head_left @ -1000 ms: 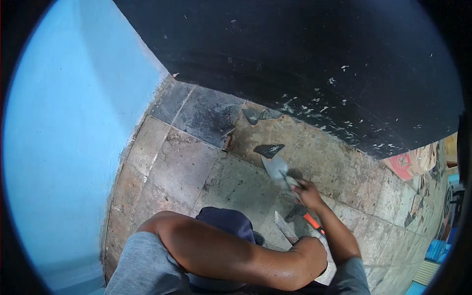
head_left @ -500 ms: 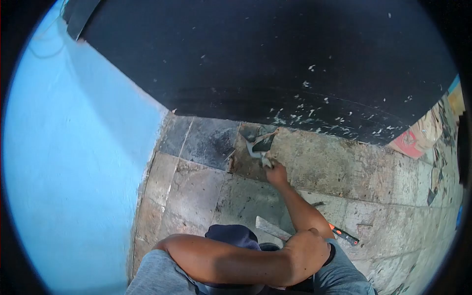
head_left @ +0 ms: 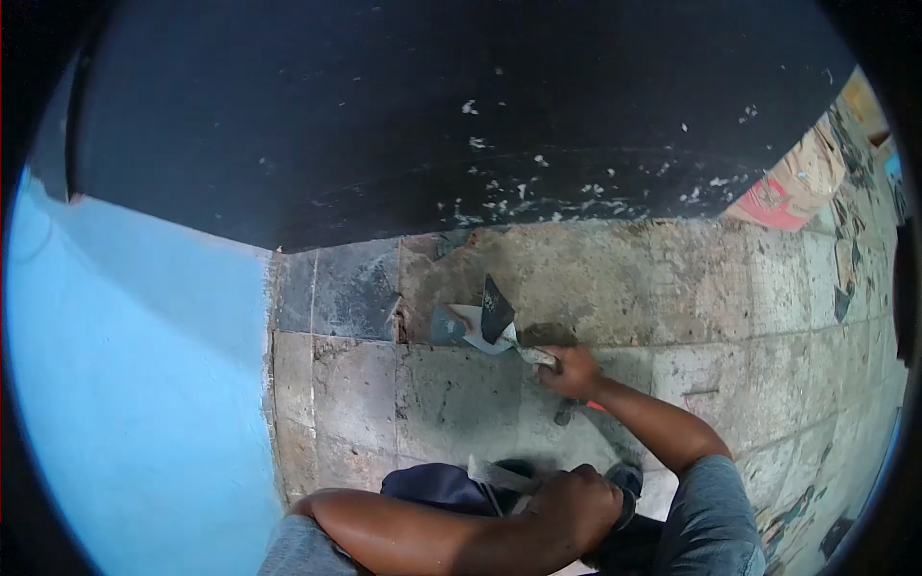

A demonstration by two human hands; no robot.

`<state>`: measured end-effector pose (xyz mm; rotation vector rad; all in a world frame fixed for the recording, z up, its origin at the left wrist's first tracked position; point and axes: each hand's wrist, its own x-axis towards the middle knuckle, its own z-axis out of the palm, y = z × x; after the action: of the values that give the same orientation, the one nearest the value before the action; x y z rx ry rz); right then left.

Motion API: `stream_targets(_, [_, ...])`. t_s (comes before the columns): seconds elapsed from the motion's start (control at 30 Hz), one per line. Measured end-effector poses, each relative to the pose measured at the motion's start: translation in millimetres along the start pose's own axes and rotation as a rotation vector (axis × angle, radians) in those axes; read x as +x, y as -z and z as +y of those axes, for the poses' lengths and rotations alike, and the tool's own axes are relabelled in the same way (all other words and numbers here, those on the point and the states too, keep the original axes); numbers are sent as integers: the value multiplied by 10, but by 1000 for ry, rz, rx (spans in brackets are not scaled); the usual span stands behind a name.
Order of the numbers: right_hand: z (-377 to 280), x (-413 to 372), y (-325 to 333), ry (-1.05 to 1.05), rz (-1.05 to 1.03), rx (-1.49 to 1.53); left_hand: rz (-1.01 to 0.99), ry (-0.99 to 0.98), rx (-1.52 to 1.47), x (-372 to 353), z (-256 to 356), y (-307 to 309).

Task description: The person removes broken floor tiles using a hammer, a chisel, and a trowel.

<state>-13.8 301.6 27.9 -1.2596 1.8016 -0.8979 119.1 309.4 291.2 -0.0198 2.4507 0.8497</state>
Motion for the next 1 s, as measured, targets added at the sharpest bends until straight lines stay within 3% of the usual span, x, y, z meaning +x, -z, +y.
stream_targets(0.1, [8,-359,124,14,124,67,-216,2,-36,-40,242,33])
stream_targets(0.2, [-245,-849,302,-165,220,160,-279,-78,-189,-145,377,-168])
stream_targets(0.3, [-486,-1349,331,-209,440,179,-347,-186,-117,-238,484,-517])
stream_targets(0.37, [-749,-1819,346,-388,489,229,-653,-97,147,-262,621,-810])
stream_targets(0.5, [-1190,-2859,122,-625,848,380,-588,-36,152,-672,749,-1318])
stream_targets(0.53, [-1246,-3149,16,-673,963,192,-521,-77,154,-838,821,-1330])
stream_targets(0.57, [-1422,-3436,31,-890,1017,575,-495,-115,150,-984,939,-1249])
stream_targets(0.63, [-1491,-3982,-179,-935,1527,869,-435,-171,147,-1283,1076,-1012])
stream_targets(0.7, [-1215,-4860,-668,-185,1767,1474,-409,-164,154,-1587,1150,-754])
stream_targets(0.73, [-1092,-5298,-916,179,1779,1760,-393,-129,154,-1775,1161,-626])
stream_targets(0.77, [-1097,-5478,-988,64,1941,1768,-369,-79,150,-1960,1128,-524])
stream_targets(0.8, [-1235,-5490,-953,-649,2113,1479,-327,-47,151,-2115,1060,-456])
stream_targets(0.83, [-1352,-5473,-941,-1184,2014,1296,-284,-5,155,-2294,968,-391])
stream_targets(0.87, [-1507,-5431,-986,-1381,1909,1260,-244,38,163,-2496,892,-305])
stream_targets(0.9, [-1488,-5471,-1305,-1422,1763,1104,-293,127,158,-2646,838,-206])
stream_targets(0.97, [-1931,-5262,-1394,-1413,1457,1361,-182,321,76,-2933,753,-239])
stream_targets(1.0, [-2053,-5163,-1566,-1402,1399,1386,-128,399,41,-3033,673,-271])
